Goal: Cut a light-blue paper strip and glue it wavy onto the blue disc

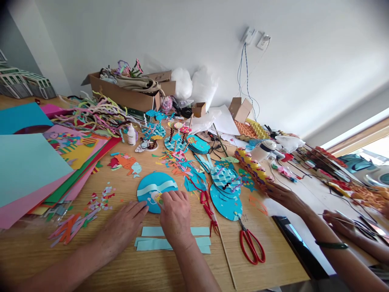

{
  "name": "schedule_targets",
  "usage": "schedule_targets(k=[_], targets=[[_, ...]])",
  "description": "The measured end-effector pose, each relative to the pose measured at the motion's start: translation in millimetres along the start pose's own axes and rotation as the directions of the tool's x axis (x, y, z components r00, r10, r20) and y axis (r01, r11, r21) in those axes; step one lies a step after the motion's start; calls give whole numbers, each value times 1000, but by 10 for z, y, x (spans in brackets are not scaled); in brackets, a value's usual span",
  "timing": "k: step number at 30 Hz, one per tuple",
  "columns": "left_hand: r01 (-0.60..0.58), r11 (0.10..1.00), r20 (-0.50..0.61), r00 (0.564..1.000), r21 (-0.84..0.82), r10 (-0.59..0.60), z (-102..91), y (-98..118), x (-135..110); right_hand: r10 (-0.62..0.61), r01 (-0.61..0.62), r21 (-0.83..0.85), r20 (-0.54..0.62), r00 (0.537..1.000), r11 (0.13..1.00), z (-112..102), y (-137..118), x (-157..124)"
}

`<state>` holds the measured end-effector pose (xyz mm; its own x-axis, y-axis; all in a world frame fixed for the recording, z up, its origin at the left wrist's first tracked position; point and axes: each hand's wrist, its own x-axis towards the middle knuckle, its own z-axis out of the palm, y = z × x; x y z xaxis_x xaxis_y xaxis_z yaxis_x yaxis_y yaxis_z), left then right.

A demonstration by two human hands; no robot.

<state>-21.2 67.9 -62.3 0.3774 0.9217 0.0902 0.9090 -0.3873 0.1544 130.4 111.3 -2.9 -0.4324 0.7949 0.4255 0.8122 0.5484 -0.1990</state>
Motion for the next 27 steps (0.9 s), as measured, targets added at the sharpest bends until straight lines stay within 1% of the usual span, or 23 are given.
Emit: schedule_targets(k=[7, 12, 18, 22, 25, 27], targets=[[-5, 1000, -4, 1000, -2, 5, -17, 7, -3, -33, 34, -36, 31, 999, 999, -41, -22, 53], [7, 1000, 21, 1000, 22, -8, -16, 7, -6, -46, 51, -88, 63, 997, 995, -57, -48, 81], [18, 1000, 38, 999, -6, -17, -7, 6, -4, -61, 70, -115, 81, 995, 991, -66, -52, 88], [33, 999, 31, 999, -37, -31, -16, 5, -3, -39, 52, -141, 92, 995, 989, -74, -61, 86], [15, 999, 18, 1000, -39, -14, -16, 2, -7, -7, 32, -177, 140, 990, 984, -83, -70, 68], [21, 999, 12, 1000, -45, -20, -15, 1, -10, 34, -2, -190, 164, 986, 982, -85, -68, 44]])
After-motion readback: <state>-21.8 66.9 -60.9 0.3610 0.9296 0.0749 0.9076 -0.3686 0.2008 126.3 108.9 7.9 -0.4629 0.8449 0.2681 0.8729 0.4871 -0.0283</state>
